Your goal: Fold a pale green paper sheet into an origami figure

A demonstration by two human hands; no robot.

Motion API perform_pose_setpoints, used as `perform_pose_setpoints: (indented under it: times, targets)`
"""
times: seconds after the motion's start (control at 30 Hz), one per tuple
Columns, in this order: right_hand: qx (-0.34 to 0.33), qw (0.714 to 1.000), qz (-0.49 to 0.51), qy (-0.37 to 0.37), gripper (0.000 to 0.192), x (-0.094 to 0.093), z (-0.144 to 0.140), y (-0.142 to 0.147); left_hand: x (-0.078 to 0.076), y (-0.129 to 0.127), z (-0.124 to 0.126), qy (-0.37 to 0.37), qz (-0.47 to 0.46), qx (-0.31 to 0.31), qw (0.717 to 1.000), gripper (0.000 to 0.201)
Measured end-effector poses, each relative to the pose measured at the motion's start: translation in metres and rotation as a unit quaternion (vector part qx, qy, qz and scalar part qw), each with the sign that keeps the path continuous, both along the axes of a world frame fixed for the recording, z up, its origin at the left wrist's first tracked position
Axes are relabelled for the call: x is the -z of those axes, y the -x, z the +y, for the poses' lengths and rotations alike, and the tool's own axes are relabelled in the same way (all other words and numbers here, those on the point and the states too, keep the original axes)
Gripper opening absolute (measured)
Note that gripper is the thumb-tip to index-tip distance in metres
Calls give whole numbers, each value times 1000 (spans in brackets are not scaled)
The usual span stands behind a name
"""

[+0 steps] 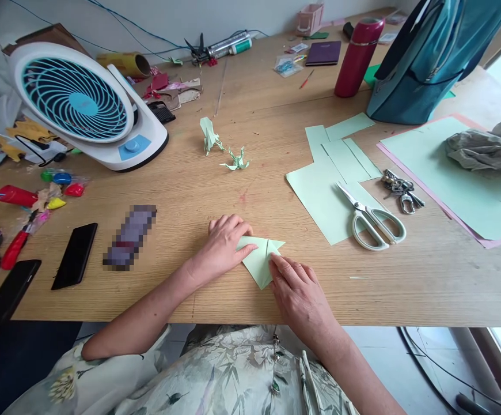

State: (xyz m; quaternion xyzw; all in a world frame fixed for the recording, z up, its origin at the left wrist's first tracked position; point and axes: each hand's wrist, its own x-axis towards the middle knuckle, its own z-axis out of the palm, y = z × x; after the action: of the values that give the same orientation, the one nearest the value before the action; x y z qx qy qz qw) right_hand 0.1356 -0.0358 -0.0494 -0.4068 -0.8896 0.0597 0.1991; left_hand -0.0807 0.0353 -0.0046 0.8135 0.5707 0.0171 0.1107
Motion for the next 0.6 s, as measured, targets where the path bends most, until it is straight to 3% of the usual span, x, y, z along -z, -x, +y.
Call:
perform_pose_setpoints:
  times: [0.33,0.6]
  targets:
    - [-13,999,28,8,25,-4,18,2,-22,-13,24,136,45,-16,990,36]
    - [-15,999,31,-19,35,-3,34,8,-18,-29,20,100,99,-16,990,41]
